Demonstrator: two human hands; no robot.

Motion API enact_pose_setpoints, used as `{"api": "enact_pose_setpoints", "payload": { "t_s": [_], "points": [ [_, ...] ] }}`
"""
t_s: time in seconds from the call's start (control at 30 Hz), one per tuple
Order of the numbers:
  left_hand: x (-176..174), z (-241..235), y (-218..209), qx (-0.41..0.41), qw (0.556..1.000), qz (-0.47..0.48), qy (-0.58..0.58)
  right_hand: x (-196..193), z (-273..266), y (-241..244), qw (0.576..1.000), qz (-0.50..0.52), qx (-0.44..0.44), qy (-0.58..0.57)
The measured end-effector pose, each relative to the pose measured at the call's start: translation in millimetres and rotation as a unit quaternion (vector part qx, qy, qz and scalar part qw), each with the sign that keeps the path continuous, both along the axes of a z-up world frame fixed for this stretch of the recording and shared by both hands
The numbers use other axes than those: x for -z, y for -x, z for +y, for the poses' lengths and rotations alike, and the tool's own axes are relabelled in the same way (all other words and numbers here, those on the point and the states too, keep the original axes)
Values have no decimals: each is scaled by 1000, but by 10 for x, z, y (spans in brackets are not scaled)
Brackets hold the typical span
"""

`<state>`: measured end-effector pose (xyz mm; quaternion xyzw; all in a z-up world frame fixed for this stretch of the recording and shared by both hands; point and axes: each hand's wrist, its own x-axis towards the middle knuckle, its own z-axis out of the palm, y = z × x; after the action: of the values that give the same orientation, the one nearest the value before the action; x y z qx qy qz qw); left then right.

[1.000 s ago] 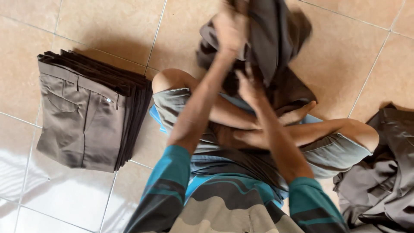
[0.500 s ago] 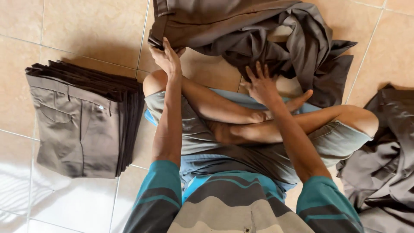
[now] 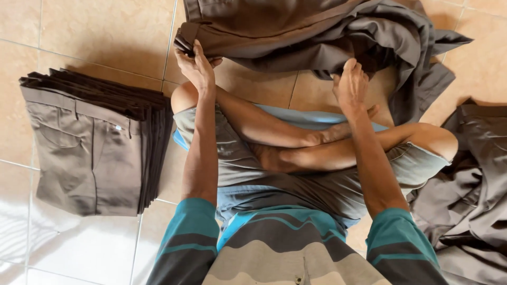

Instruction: The person sits cross-legged on a tiled floor and folds brown trousers by hand. They smooth the fabric, fold the legs, and fold the garment in half before placing it on a stack to the left.

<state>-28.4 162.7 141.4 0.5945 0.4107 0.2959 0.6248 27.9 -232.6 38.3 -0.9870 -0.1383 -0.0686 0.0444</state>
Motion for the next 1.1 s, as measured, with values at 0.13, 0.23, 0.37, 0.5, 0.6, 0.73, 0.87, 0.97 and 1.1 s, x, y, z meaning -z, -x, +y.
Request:
{"api": "enact_pose_setpoints", "payload": {
  "t_s": [0.13,0.23,0.37,0.5,0.6,0.73,0.87,0.97,1.1],
  "points": [
    [-45,103,-36,-52,994,-21,92,-512,31,-62,981,193,3,-27],
    [46,156,-46,-95,987,-60,117,-1149,93,-104,857,508,-69,55],
    [114,192,-43,-115,983,-80,120,-1110,-195,-300,915,365,-15,-173],
    [63,211,-34,-128,979,-79,139,-700,-455,-624,882,-22,13,-470],
    [78,208,-36,-122,980,-79,137,412,-1066,-1254,932,-199,80,-294],
    [87,214,-57,-122,981,-81,127,663,-1267,-1552,943,19,271,-192],
    [50,320,-111,-136,980,-41,138,321,-1278,-1746,947,-95,120,-283],
    [-25,386,-143,-151,974,-16,168,-795,-898,-949,864,-314,-47,-390],
    [-204,419,-158,-176,961,-21,214,958,-2400,-1198,921,0,128,368]
  ]
}}
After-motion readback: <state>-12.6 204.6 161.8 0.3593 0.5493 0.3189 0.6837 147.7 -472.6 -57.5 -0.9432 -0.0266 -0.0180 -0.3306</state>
